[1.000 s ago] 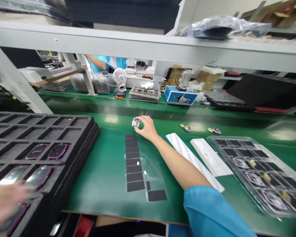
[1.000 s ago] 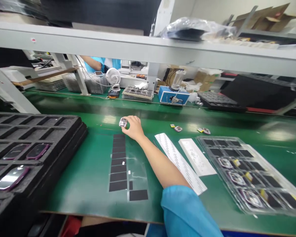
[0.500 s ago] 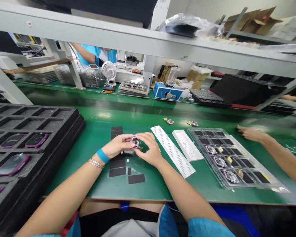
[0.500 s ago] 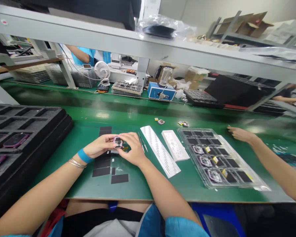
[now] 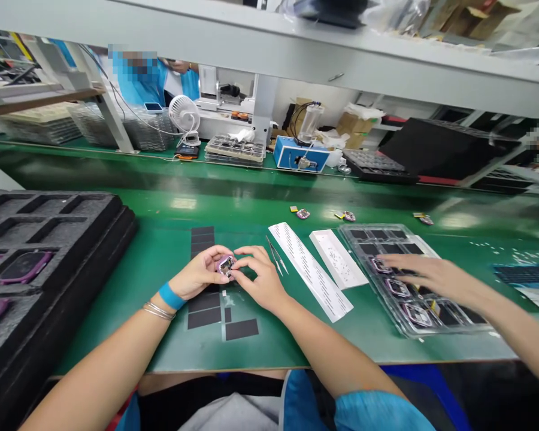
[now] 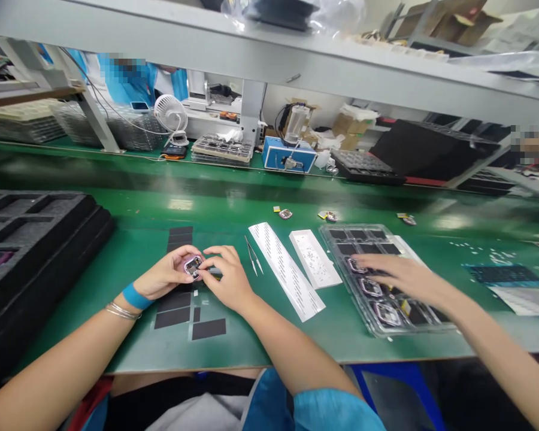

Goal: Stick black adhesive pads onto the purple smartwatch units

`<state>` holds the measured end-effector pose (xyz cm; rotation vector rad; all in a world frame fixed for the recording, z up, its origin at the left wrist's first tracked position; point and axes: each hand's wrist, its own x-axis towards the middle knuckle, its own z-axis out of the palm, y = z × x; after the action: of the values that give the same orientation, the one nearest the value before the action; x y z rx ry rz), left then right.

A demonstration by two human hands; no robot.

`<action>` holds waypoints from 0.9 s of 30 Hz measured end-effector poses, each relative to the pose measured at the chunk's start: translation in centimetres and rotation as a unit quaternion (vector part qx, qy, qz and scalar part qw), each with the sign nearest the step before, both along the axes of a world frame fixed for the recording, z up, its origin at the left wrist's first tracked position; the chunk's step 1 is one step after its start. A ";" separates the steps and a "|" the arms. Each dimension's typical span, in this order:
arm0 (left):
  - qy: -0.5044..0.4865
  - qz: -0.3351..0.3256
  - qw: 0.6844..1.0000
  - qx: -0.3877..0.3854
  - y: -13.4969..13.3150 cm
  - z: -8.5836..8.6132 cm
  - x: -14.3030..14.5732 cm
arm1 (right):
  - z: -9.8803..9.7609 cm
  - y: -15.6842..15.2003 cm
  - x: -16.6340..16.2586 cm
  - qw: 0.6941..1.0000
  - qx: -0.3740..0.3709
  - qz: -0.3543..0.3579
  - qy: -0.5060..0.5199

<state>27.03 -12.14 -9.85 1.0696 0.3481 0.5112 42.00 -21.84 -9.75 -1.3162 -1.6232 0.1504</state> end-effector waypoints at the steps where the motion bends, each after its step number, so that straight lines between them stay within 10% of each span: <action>1: 0.000 0.005 1.000 0.005 0.0 0.0 0.0 | 0.0 0.0 -0.1 1.000 -0.002 0.002 0.001; 21: 0.002 0.047 0.999 -0.013 -0.3 0.1 0.2 | 0.8 0.1 -0.1 0.998 -0.014 0.001 -0.063; 27: -0.012 0.029 0.998 -0.045 -0.3 0.3 0.0 | 4.3 -1.9 9.9 0.957 0.027 -0.285 -0.037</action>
<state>27.02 -12.42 -9.54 0.9682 0.3798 0.5550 51.91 -23.74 -5.47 -1.7065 -1.2345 -0.2956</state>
